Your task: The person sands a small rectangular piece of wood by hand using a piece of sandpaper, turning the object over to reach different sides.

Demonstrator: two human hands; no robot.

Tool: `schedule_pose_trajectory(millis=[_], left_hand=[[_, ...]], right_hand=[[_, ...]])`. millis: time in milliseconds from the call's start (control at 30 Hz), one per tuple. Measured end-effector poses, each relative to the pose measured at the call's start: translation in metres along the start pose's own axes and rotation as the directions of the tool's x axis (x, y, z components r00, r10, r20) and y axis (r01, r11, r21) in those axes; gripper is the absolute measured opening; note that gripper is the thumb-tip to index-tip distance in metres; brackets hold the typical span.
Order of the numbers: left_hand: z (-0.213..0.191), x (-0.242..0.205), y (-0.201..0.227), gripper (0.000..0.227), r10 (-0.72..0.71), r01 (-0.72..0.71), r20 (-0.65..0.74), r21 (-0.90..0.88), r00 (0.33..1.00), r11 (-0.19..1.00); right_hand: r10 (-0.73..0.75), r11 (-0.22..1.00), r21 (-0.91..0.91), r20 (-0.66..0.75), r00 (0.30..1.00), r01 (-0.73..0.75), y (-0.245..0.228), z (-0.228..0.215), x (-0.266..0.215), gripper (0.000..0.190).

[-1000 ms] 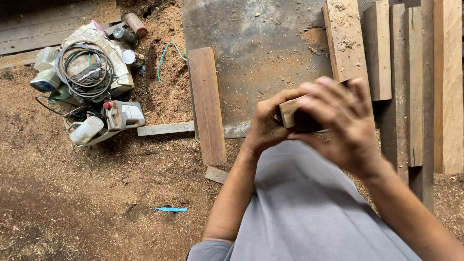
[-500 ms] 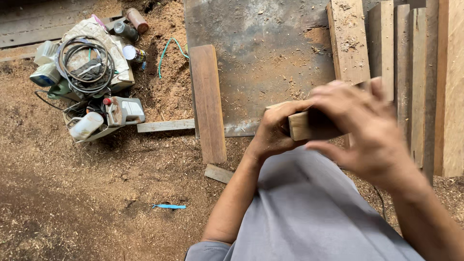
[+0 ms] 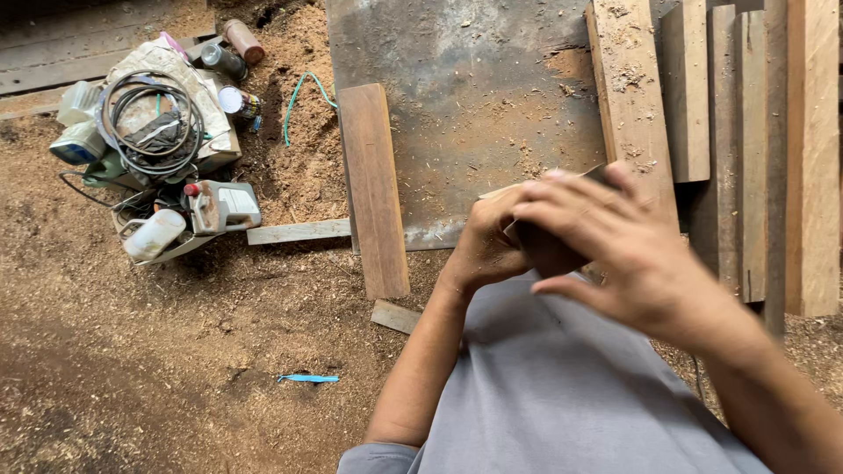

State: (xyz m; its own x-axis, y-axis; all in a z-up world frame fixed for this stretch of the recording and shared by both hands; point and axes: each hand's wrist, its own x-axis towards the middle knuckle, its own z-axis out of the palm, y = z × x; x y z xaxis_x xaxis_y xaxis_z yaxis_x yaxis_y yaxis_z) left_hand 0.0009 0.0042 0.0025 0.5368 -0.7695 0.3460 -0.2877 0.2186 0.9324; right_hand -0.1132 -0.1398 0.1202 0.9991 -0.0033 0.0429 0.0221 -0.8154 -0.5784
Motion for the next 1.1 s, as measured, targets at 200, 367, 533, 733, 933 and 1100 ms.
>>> schedule_pose_trajectory(millis=[200, 367, 533, 733, 933, 1100], left_hand=[[0.010, -0.001, -0.005, 0.019, -0.135, 0.135, -0.027, 0.015, 0.990, 0.991], [-0.003, 0.002, 0.004, 0.048, -0.112, 0.114, 0.042, -0.044, 0.993, 0.993], [0.002, 0.002, 0.001, 0.051, -0.080, 0.080, 0.008, -0.007, 0.997, 0.997], [-0.003, -0.003, -0.004, 0.040, -0.115, 0.115, 0.037, -0.012, 0.993, 0.993], [0.003, -0.003, -0.007, 0.037, -0.048, 0.050, 0.059, -0.029, 0.997, 0.998], [-0.008, -0.010, 0.001, 0.049, -0.158, 0.157, 0.096, 0.023, 0.983, 0.987]], right_hand=[[0.048, 0.998, -0.034, 0.066, 0.997, -0.045, 0.003, -0.007, 0.004, 0.086], [-0.053, 0.999, -0.009, 0.044, 0.998, 0.053, 0.005, -0.005, 0.004, 0.084], [-0.014, 0.998, -0.062, 0.008, 1.000, 0.014, 0.024, -0.021, 0.005, 0.089], [-0.116, 0.972, -0.198, 0.062, 0.991, 0.126, 0.026, -0.013, 0.010, 0.091], [-0.066, 0.991, -0.108, 0.150, 0.987, 0.082, 0.009, -0.002, 0.016, 0.090], [-0.035, 0.999, -0.013, 0.154, 0.987, 0.038, 0.028, -0.024, 0.020, 0.088]])
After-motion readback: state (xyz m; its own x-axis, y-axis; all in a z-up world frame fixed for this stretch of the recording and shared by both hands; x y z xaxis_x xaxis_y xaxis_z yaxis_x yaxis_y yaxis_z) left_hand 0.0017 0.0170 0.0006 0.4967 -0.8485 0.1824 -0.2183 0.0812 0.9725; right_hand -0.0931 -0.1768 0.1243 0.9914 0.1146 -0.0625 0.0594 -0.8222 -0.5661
